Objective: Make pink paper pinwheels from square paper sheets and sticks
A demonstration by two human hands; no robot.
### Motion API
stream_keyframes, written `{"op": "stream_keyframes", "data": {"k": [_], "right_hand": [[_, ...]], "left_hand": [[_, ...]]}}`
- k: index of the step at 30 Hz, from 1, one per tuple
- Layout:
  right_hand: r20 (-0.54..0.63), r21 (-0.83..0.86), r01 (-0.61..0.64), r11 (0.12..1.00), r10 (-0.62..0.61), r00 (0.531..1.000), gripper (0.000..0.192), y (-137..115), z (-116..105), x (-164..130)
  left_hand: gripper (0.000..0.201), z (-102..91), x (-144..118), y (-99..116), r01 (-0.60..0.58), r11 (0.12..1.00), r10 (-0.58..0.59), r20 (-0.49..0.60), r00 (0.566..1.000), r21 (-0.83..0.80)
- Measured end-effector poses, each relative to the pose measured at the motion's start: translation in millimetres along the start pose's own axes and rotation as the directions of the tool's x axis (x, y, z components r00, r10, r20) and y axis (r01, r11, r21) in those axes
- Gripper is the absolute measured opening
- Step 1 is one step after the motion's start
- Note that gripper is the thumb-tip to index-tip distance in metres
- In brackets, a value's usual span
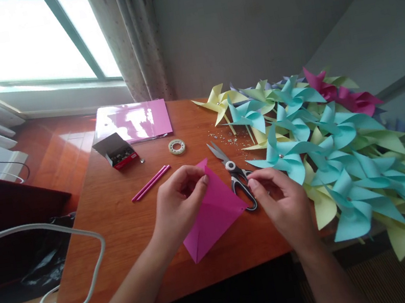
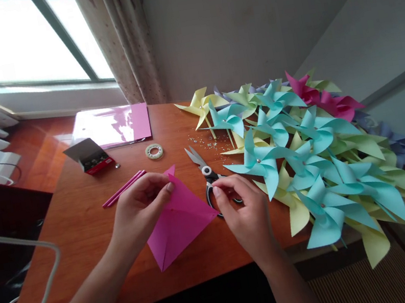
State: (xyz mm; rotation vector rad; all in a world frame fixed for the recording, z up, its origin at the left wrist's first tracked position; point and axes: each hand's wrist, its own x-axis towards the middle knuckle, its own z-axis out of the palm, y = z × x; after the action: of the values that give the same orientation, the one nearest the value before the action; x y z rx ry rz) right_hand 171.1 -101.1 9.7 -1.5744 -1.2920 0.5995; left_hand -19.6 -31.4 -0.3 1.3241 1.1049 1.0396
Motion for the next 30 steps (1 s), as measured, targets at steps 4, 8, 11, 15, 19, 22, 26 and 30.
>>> {"op": "stream_keyframes", "data": {"k": [4, 8, 11, 15, 19, 22, 26, 30], "right_hand": [[0.118, -0.023, 0.179, 0.984, -0.175, 0.978, 0.008, -23.5, 20.6, 25.7], [0.202, -0.023, 0.238, 0.971, -0.229, 0.952, 0.007, -31.3, 36.2, 39.0], [0.225, -0.023, 0.266, 0.964, -0.254, 0.941, 0.008, -29.6, 38.3, 40.8], [0.197, -0.035, 0.332, 0.943, -0.319, 0.927, 0.009, -23.6, 35.9, 36.7], [0.177, -0.097, 0.44, 0.893, -0.419, 0.89, 0.013, -14.6, 35.2, 29.5], [0.173, -0.116, 0.492, 0.863, -0.471, 0.865, 0.02, -9.1, 34.9, 25.2], [0.154, -0.118, 0.523, 0.844, -0.504, 0.85, 0.027, -6.1, 34.2, 23.2], [0.152, -0.135, 0.55, 0.824, -0.531, 0.834, 0.031, -5.1, 33.3, 22.8]], "left_hand": [[0.011, 0.6, -0.9, -1.7, -0.029, 0.999, 0.028, 0.039, 0.999, 0.03], [0.013, 0.7, -1.4, 1.2, -0.034, 0.998, 0.03, 0.071, 0.997, 0.05], [0.013, 0.4, -1.8, 3.4, -0.031, 0.998, 0.026, 0.078, 0.997, 0.063], [0.012, -0.8, -2.6, 4.0, -0.029, 0.997, 0.023, 0.088, 0.996, 0.07], [0.015, -1.4, -2.7, 4.8, 0.049, 0.999, -0.047, 0.103, 0.994, -0.014], [0.016, -1.0, -1.9, 7.7, 0.123, 0.983, -0.106, 0.124, 0.987, -0.139], [0.017, -1.3, -0.2, 11.9, 0.191, 0.956, -0.159, 0.157, 0.975, -0.221], [0.017, -2.2, 0.9, 12.5, 0.215, 0.946, -0.177, 0.172, 0.969, -0.241]]}}
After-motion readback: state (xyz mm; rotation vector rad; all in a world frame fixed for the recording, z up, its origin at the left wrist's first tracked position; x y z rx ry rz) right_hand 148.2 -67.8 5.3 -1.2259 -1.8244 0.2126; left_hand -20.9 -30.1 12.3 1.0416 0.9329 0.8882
